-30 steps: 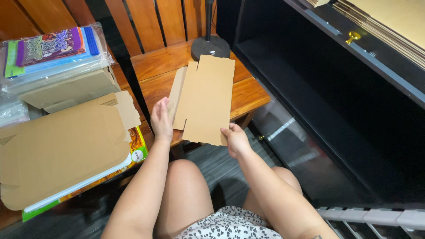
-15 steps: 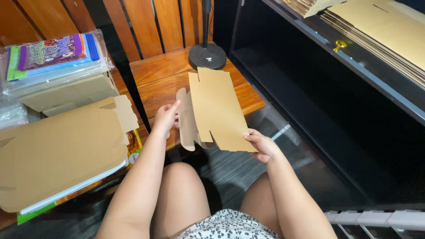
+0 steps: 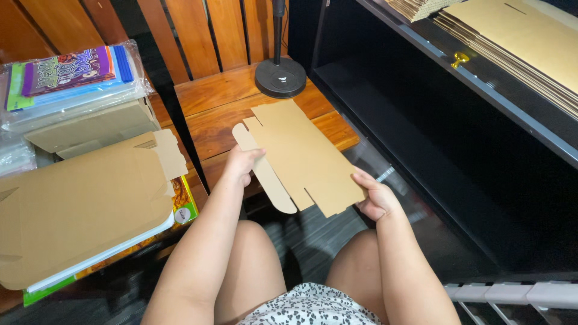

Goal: The person sits on the floor and repeatedly picks up flat cardboard pieces, folds them along pre-cut lines, and places them into a black cabinet. The person handles the cardboard by hand, folding and stacking the pieces inside the cabinet.

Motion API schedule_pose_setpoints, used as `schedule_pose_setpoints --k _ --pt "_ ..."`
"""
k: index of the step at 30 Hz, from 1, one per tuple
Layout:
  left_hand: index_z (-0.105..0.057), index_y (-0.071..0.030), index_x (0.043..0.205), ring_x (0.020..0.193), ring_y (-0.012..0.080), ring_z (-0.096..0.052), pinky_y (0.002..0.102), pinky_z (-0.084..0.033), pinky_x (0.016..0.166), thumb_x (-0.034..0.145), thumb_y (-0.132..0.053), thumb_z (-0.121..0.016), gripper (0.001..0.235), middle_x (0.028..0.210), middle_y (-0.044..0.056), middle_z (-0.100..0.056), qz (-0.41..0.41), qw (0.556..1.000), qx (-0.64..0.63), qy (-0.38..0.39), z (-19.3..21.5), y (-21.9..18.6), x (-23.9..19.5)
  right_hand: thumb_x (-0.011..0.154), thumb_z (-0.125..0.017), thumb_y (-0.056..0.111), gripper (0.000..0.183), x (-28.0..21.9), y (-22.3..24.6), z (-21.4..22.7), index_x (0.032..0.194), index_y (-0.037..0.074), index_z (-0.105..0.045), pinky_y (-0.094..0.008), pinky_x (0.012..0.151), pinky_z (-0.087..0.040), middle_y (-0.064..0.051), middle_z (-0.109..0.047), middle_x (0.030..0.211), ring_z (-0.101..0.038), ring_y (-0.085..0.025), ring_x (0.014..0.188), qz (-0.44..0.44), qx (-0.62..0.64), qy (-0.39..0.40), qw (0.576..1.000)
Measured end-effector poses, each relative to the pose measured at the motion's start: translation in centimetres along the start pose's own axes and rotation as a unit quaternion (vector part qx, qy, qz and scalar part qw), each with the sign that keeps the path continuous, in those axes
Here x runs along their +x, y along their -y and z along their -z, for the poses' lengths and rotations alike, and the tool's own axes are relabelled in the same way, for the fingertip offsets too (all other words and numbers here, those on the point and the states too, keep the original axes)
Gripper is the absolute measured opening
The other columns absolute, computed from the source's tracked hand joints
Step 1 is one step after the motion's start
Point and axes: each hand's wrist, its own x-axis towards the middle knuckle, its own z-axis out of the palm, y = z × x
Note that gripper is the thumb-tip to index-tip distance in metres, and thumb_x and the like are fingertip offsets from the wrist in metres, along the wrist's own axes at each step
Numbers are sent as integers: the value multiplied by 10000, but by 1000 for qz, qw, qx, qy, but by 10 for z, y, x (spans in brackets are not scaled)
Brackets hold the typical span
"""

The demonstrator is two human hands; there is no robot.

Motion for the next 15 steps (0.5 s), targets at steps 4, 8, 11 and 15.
schedule_pose_setpoints --k 4,8,11,15 --pt "-573 -37 1343 1138 302 -696 494 -565 983 784 -5 -873 635 1252 154 -707 -20 994 -111 -12 -14 -21 -20 907 -779 238 212 40 -9 46 1110 186 -749 -407 834 -651 -71 -768 1033 -774 -245 910 14 123 13 992" --pt "-605 -34 1286 1119 386 -703 542 -568 984 817 34 -838 528 1172 187 -706 -13 959 -278 -42 -18 -38 -22 915 -636 651 603 21 -16 19 1307 195 -686 -440 976 -587 -62 -733 1233 -717 -265 1115 63 102 141 983" --pt "-571 -118 1335 1157 371 -704 564 -555 1036 836 23 -834 582 1211 145 -714 -5 935 -347 -67 -21 -35 -17 911 -603 646 666 -9 -19 -36 1446 250 -594 -421 1047 -512 -31 -687 1342 -662 -242 1219 76 16 110 991" --pt "-580 -121 1344 1160 344 -699 522 -566 1043 824 40 -841 604 1232 131 -708 -1 923 -375 -80 -31 -47 -36 933 -773 407 434 -6 -24 -85 1250 150 -625 -463 945 -583 -113 -716 1122 -726 -321 1036 93 7 28 995"
